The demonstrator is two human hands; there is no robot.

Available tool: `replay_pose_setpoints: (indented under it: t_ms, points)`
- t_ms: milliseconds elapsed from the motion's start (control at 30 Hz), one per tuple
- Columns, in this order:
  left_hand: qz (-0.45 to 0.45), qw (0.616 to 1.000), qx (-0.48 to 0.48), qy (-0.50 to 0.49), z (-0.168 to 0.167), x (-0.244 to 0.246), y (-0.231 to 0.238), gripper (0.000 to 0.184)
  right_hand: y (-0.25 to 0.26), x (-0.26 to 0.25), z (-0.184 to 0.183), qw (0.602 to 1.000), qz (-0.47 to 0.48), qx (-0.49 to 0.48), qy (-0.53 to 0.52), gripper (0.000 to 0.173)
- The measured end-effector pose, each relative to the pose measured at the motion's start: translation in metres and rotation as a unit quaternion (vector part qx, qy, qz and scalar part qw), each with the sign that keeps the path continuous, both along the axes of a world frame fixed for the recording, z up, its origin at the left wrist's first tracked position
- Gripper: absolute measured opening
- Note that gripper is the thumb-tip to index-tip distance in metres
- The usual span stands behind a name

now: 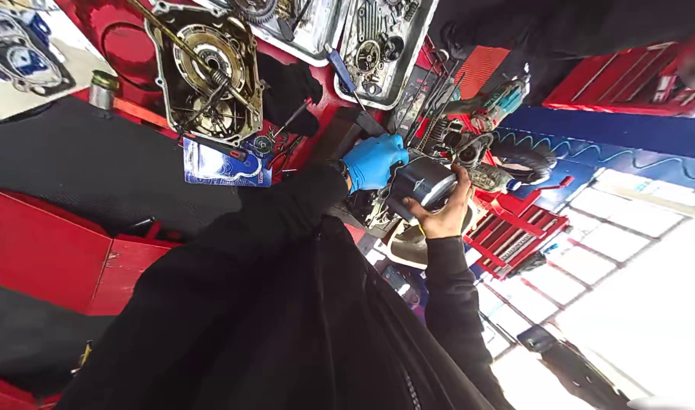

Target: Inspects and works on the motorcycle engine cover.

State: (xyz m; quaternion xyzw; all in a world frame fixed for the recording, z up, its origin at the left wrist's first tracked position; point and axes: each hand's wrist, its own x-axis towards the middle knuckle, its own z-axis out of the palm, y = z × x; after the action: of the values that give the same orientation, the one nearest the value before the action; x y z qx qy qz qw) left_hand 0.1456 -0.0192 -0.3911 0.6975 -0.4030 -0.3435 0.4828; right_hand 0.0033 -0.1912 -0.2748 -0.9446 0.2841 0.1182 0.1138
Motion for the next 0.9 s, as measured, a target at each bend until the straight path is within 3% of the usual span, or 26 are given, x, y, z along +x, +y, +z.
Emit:
replay_pose_setpoints:
  t_ms: [600, 700, 833, 900]
  points:
    - [0.015, 0.996, -0.071, -0.044, -0.015, -0.01, 0.007, 0.04, -0.007, -0.001, -0.002, 1.0, 0.025, 0.002, 0.012, 0.125]
    - [0.065, 0.995, -0.068, -0.017, -0.012, -0.022, 0.008, 0.044, -0.004, 0.001, 0.004, 0.998, 0.037, -0.029, 0.044, 0.13]
    - [0.196, 0.978, -0.065, 0.037, -0.013, -0.046, 0.012, 0.054, 0.009, 0.012, 0.019, 0.989, 0.098, -0.105, 0.046, 0.132]
    - [0.25, 0.965, -0.068, 0.034, -0.011, -0.061, 0.013, 0.045, 0.013, 0.018, 0.022, 0.989, 0.087, -0.11, 0.041, 0.132]
